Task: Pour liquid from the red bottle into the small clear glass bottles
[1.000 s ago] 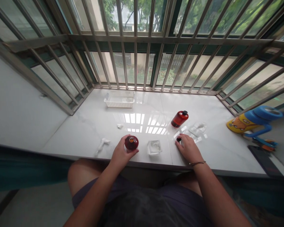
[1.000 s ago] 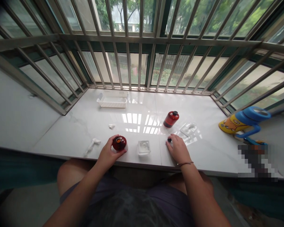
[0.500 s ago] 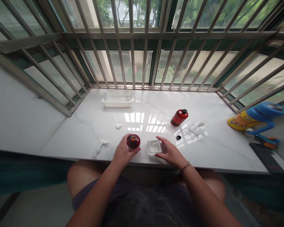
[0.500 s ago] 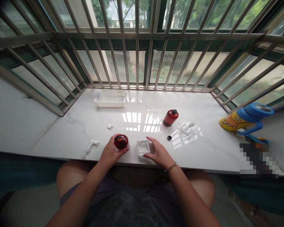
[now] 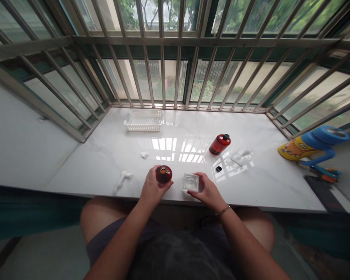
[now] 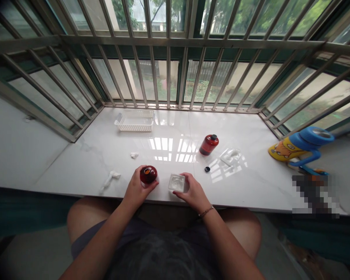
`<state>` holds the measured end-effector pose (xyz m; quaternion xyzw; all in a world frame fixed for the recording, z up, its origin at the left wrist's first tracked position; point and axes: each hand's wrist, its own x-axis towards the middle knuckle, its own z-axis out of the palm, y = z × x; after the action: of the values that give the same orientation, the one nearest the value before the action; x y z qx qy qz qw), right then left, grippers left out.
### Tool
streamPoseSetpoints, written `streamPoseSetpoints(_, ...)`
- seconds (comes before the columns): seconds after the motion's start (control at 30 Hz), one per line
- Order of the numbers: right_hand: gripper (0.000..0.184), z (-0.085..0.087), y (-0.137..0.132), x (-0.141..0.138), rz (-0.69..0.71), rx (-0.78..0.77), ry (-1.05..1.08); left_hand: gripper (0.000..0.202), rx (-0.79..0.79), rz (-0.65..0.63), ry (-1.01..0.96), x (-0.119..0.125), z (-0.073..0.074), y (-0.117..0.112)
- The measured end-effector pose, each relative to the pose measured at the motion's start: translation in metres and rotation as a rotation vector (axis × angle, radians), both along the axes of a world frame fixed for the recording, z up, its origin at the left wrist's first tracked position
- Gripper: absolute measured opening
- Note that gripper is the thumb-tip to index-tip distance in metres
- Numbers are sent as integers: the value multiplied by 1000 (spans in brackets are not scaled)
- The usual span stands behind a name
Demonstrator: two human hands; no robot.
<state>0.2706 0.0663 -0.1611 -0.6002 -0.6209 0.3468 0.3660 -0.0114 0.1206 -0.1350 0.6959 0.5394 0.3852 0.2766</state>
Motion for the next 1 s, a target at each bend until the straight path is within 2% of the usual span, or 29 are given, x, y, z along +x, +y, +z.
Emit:
streamPoseSetpoints(0.2, 72, 4, -6, -4, -84, 60, 159, 76, -66, -2, -25, 2, 3, -8)
streamPoseSetpoints(0.37, 69, 20, -11, -6, -94, 104, 180, 77, -113, -56, -7, -6, 13, -19)
streamPoseSetpoints(0.53, 67, 38, -16, -11, -112, 131, 179, 94, -102, -24, 28, -11, 21, -37)
streamPoseSetpoints(0.6, 68, 44, -16, -14, -131, 150, 165, 92, -75, -29, 54, -11, 26, -43)
streamPoseSetpoints(0.7, 68, 49, -17, -19, -146, 197, 127, 87, 25, -105, 115, -9, 36, -48)
streamPoseSetpoints(0.83, 68, 52, -17, -23, -144, 296, 12, 91, 157, -158, 172, -7, 52, -51)
streamPoseSetpoints(1.0, 69, 54, -19, -24, -141, 381, -103, 94, 215, -192, 251, -6, 65, -54)
